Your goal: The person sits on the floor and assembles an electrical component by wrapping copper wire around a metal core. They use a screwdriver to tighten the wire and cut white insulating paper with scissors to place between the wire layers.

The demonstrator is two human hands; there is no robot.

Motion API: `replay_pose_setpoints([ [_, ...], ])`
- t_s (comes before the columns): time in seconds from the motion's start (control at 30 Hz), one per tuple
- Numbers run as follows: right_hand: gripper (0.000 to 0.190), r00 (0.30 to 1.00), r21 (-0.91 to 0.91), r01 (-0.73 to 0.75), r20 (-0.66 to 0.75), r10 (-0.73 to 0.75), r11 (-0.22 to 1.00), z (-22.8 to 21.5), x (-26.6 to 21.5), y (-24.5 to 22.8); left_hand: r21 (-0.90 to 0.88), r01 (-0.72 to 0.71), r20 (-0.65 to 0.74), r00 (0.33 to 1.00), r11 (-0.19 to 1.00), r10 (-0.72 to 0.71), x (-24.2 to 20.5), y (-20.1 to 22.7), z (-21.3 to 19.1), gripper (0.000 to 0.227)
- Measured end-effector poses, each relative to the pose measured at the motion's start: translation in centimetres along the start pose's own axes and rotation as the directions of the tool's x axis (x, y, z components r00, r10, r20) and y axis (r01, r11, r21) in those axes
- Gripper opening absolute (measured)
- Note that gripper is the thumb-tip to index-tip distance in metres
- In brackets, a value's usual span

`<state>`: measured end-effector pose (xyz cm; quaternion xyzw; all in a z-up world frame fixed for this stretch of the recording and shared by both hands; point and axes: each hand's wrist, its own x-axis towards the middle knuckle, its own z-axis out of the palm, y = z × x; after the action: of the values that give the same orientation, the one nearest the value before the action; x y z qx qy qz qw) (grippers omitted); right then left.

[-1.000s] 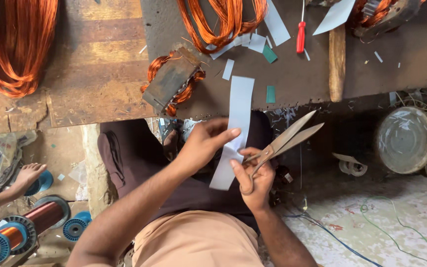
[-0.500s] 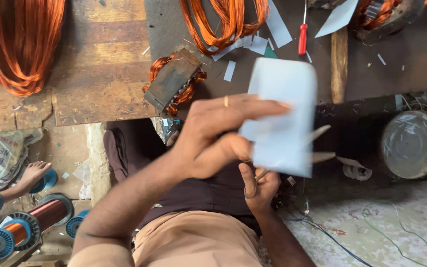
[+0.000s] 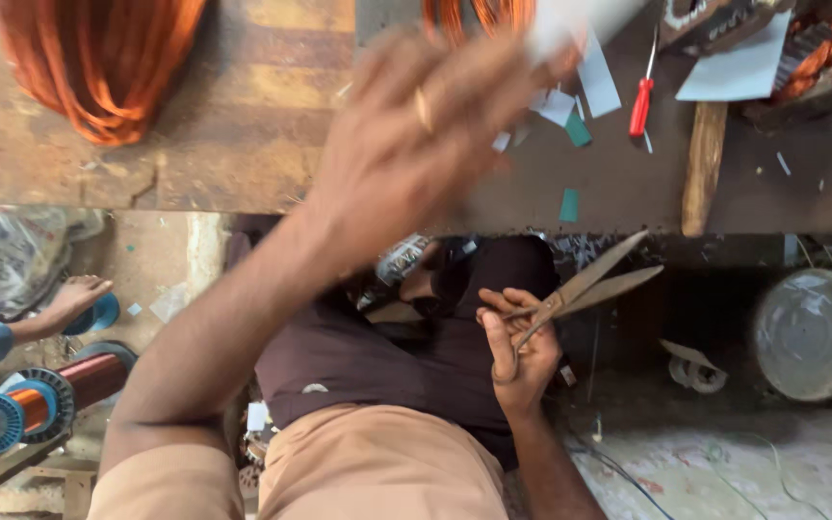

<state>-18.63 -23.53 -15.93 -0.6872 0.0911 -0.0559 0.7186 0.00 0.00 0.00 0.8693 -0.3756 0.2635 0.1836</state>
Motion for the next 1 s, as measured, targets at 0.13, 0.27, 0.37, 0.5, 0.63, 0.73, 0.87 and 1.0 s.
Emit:
replay_pose_setpoints([
  [0.13,0.037,1.000,-0.038,0.018,0.023,-0.017,0.999,1.5,0.2,-1.2,-0.238,0.258,0.059,0.966,0.936,-0.251,0.1,-3.1,3.5,0.116],
  [0.27,0.037,0.999,-0.069,-0.003,0.034,0.005,0.998,2.1,0.7,-1.4,-0.275,0.461,0.191,0.886,0.844,-0.422,-1.5,-3.4,5.8,0.114],
  [0.37,0.037,0.996,-0.080,0.060,0.075,-0.054,0.995,2.4,1.7,-2.2,-0.242,0.581,0.125,0.813,0.777,-0.569,-2.0,-1.9,6.1,0.113],
  [0.5,0.037,0.987,-0.056,0.149,0.066,-0.145,0.987,3.1,3.8,-3.4,-0.375,0.457,-0.126,0.837,0.806,-0.533,-1.4,-2.0,4.8,0.112],
  [0.63,0.034,0.969,-0.148,0.247,0.017,-0.247,0.958,2.5,7.3,-4.3,-0.905,0.356,0.108,0.721,0.232,-0.684,-1.0,-3.8,1.3,0.071],
  [0.73,0.031,0.940,-0.155,0.330,-0.035,-0.339,0.931,1.9,11.1,-4.1,-0.949,0.262,0.164,0.884,0.174,-0.439,-0.5,-3.9,0.2,0.041],
  [0.87,0.025,0.939,-0.145,0.280,-0.163,-0.302,0.949,1.5,14.8,-3.0,-0.815,0.305,0.200,0.946,0.492,-0.255,0.1,-4.4,0.4,0.038],
  [1.0,0.023,0.929,-0.139,0.279,-0.212,-0.304,0.950,1.3,15.2,-2.5,-0.836,0.343,0.248,0.932,0.428,-0.262,-0.6,-5.9,1.1,0.039],
])
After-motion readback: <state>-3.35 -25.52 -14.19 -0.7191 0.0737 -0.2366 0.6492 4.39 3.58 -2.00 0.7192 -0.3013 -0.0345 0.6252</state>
